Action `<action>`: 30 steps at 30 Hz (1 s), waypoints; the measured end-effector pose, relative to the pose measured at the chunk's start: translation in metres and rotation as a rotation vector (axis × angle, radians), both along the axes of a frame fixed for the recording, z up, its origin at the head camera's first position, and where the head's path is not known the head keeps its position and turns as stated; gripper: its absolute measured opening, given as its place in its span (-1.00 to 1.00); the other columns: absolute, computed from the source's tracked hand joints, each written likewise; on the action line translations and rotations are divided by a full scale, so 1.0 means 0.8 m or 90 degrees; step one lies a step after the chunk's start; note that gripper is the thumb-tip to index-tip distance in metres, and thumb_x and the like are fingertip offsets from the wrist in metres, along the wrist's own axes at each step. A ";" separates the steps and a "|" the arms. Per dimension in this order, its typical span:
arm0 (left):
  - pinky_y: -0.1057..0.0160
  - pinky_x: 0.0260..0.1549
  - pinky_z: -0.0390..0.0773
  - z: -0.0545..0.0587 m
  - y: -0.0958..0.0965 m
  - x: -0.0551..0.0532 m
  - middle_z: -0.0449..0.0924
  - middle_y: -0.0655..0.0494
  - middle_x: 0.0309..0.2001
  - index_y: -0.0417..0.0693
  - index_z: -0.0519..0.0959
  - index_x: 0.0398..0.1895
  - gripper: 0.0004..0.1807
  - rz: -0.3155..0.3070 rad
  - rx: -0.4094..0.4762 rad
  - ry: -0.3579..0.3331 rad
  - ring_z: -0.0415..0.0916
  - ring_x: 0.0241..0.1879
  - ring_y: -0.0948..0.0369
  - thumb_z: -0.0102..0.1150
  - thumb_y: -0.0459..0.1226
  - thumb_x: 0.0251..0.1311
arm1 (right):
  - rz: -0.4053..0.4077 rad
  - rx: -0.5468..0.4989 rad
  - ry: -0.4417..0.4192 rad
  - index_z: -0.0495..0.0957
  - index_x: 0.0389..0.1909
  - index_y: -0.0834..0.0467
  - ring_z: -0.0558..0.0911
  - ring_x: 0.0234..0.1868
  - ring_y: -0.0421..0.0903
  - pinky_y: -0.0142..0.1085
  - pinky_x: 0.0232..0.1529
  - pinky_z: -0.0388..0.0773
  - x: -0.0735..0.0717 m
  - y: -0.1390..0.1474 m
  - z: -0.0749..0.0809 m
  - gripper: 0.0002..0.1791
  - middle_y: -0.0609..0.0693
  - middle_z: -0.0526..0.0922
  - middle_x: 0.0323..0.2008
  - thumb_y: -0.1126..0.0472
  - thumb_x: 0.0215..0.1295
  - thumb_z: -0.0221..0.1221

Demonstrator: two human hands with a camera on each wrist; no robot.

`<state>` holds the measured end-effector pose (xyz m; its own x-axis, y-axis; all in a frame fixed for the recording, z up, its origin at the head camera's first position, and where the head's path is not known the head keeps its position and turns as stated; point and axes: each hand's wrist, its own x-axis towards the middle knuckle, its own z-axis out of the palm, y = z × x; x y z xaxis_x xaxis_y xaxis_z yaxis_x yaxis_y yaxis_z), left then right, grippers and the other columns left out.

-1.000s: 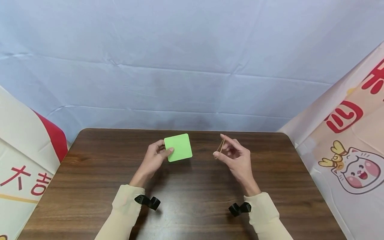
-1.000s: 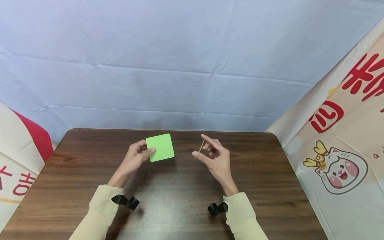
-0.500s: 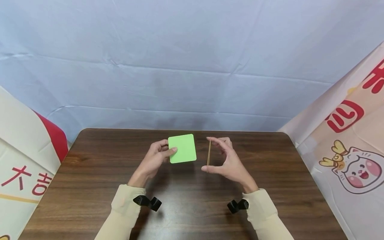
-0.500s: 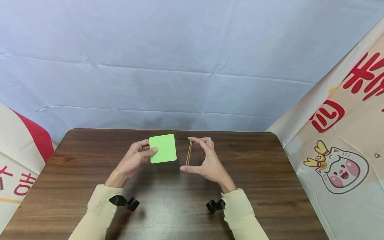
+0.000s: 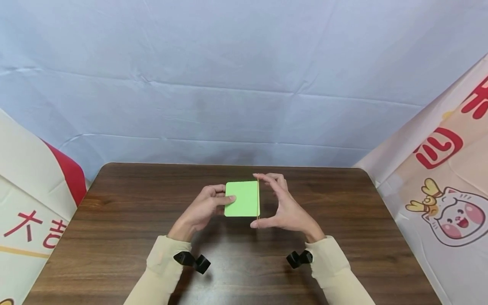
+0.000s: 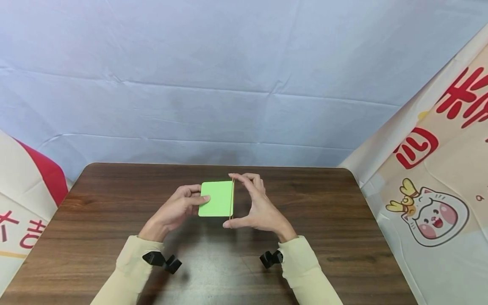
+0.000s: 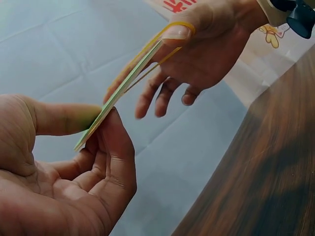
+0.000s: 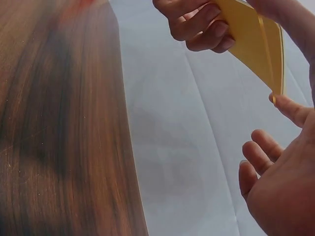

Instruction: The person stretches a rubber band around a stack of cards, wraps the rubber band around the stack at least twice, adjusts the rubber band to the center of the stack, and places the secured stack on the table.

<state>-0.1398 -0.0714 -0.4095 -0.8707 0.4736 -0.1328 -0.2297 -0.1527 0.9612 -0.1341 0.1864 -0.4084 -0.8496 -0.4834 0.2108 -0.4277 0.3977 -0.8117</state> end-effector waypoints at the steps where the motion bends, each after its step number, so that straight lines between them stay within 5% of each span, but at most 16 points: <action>1: 0.21 -0.26 0.65 0.000 0.001 0.000 0.69 0.05 -0.21 -0.47 0.45 0.16 -0.65 -0.003 0.000 -0.002 0.67 -0.27 0.21 0.11 -0.39 0.40 | 0.005 -0.003 0.001 0.16 0.53 -0.26 0.20 0.33 -0.03 0.14 0.25 0.26 0.000 0.000 0.000 0.26 0.10 0.13 0.33 -0.01 -0.23 0.68; 17: 0.24 -0.28 0.66 0.006 0.009 0.006 0.71 0.07 -0.25 -0.49 0.47 0.12 -0.68 -0.002 0.039 0.016 0.68 -0.30 0.22 0.12 -0.44 0.40 | 0.015 -0.004 -0.029 0.25 0.49 -0.23 0.14 0.36 -0.04 0.27 0.30 0.21 0.005 -0.007 -0.003 0.13 -0.08 0.18 0.27 -0.02 -0.15 0.65; 22: 0.29 -0.38 0.59 0.009 0.013 0.005 0.70 0.09 -0.31 -0.44 0.52 0.03 -0.76 0.096 0.047 0.014 0.64 -0.37 0.25 0.15 -0.46 0.38 | 0.029 -0.014 -0.043 0.24 0.51 -0.27 0.14 0.39 -0.06 0.30 0.28 0.20 0.016 -0.009 -0.009 0.10 -0.16 0.25 0.29 -0.01 -0.08 0.62; 30: 0.35 -0.43 0.55 0.011 0.016 -0.007 0.69 0.08 -0.33 -0.46 0.51 0.05 -0.73 0.248 0.042 -0.054 0.64 -0.41 0.27 0.18 -0.45 0.37 | 0.072 0.002 -0.002 0.47 0.36 -0.20 0.17 0.33 -0.05 0.17 0.22 0.28 0.039 -0.012 -0.009 -0.12 -0.14 0.31 0.25 -0.07 -0.06 0.60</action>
